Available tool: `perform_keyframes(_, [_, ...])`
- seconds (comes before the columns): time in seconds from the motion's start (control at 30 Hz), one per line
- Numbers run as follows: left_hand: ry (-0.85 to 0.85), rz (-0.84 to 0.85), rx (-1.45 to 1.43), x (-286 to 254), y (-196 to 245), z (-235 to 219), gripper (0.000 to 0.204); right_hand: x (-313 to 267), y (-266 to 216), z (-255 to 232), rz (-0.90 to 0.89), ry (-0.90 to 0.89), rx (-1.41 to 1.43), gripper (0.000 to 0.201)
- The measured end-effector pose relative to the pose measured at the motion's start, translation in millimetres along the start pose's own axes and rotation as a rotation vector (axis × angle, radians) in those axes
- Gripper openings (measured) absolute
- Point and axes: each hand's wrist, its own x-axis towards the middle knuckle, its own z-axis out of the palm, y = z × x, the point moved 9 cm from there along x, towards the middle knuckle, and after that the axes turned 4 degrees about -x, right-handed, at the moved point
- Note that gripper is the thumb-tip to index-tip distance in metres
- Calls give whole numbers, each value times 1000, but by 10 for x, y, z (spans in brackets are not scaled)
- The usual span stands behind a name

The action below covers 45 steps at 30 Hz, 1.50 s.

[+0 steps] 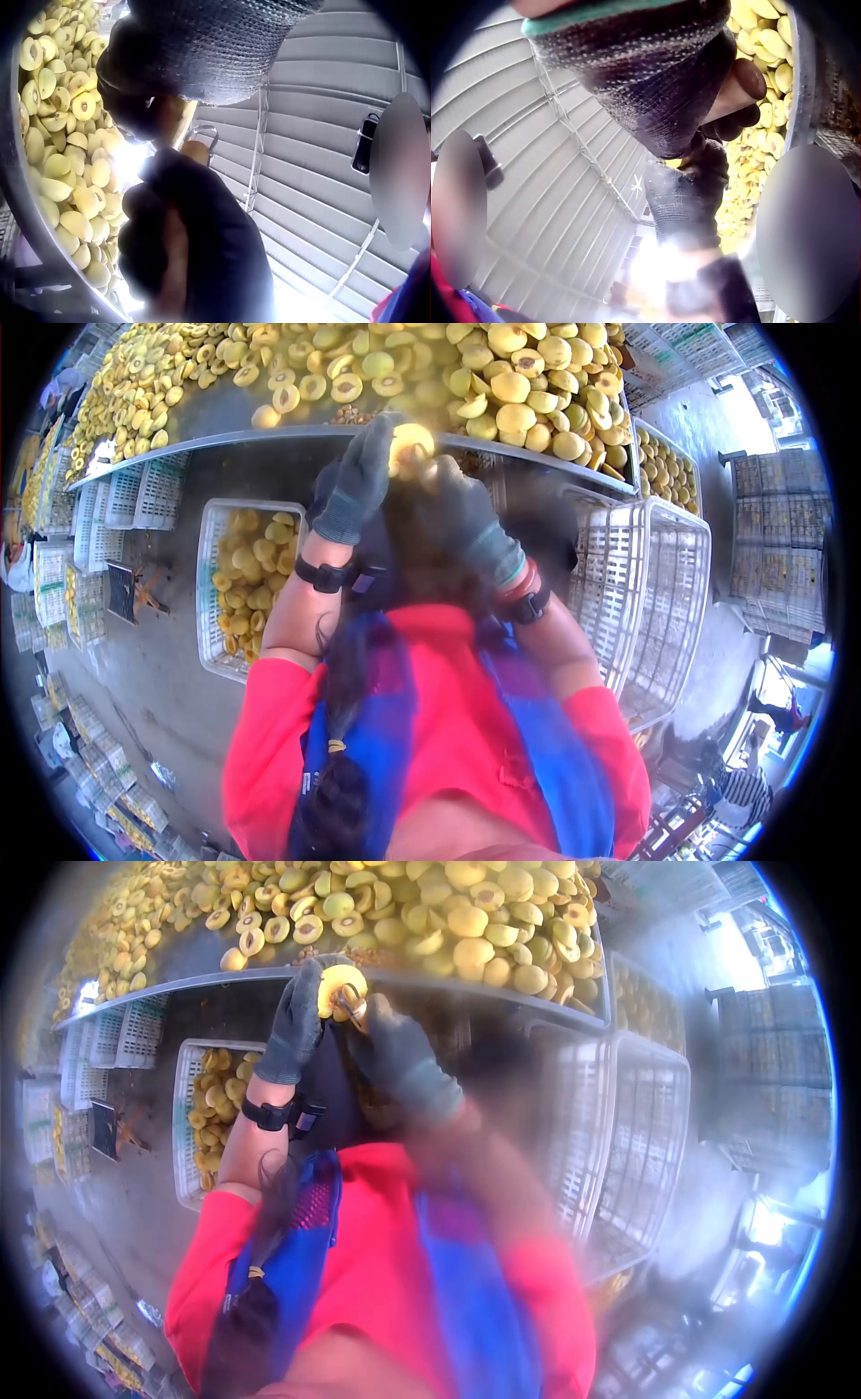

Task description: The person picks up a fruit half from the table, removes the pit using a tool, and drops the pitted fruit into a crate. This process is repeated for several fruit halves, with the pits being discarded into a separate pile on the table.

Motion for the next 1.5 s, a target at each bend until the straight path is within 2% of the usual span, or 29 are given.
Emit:
perform_keyframes(0.07, [31,233,124,-98,374,90,43,-31,-18,9,-11,7,-58,20])
perform_keyframes(0.13, [48,250,127,-128,564,159,47,-57,35,77,10,17,-29,20])
perform_keyframes(0.2, [53,54,11,-97,522,211,52,-85,89,148,4,23,12,20])
perform_keyframes(0.3, [126,21,-6,-103,514,241,61,-126,98,183,-39,28,78,20])
perform_keyframes(0.4, [50,-100,-423,-43,108,328,68,-169,54,210,-80,26,159,23])
perform_keyframes(0.5, [24,-191,-372,-93,189,344,72,-245,15,333,-207,-9,277,22])
perform_keyframes(0.53, [18,-178,-379,-98,200,343,65,-258,-34,353,-289,-38,292,21])
perform_keyframes(0.6, [5,-150,-395,-109,219,354,51,-284,44,413,-158,-225,542,17])
perform_keyframes(0.63, [-21,-34,-231,-113,421,349,42,-295,61,389,60,-383,771,15])
perform_keyframes(0.67, [-46,81,-65,-142,695,358,33,-357,54,432,184,-489,919,14])
perform_keyframes(0.7, [-84,148,-13,-164,779,383,25,-434,48,466,326,-579,1053,13])
perform_keyframes(0.77, [-168,238,-29,-192,803,431,15,-492,31,506,399,-651,1165,11])
perform_keyframes(0.87, [-391,313,-132,-102,669,510,17,-506,5,496,383,-657,1227,13])
perform_keyframes(0.93, [-394,155,-360,-39,509,474,24,-461,-39,457,322,-634,1203,15])
perform_keyframes(1.0, [-216,-220,-756,-11,187,349,35,-429,-27,473,310,-634,1127,15])
perform_keyframes(1.1, [258,-179,-581,13,-263,-390,57,-470,160,496,393,-653,934,15])
perform_keyframes(1.17, [202,20,206,-36,-209,-949,52,-474,282,465,452,-596,764,14])
perform_keyframes(1.2, [173,10,429,-102,-183,-1164,49,-497,435,532,438,-572,607,18])
perform_keyframes(1.27, [241,-309,1088,-287,-331,-1734,44,-494,442,470,433,-520,494,22])
perform_keyframes(1.33, [213,-542,1252,-469,-308,-2039,47,-495,469,475,428,-491,433,26])
perform_keyframes(1.43, [358,-149,1076,-344,-304,-2183,48,-505,506,590,435,-494,426,29])
perform_keyframes(1.47, [362,-46,1022,-173,-329,-2097,48,-502,462,592,454,-503,428,28])
perform_keyframes(1.5, [311,-20,1033,-2,-391,-1990,43,-495,460,626,456,-502,428,28])
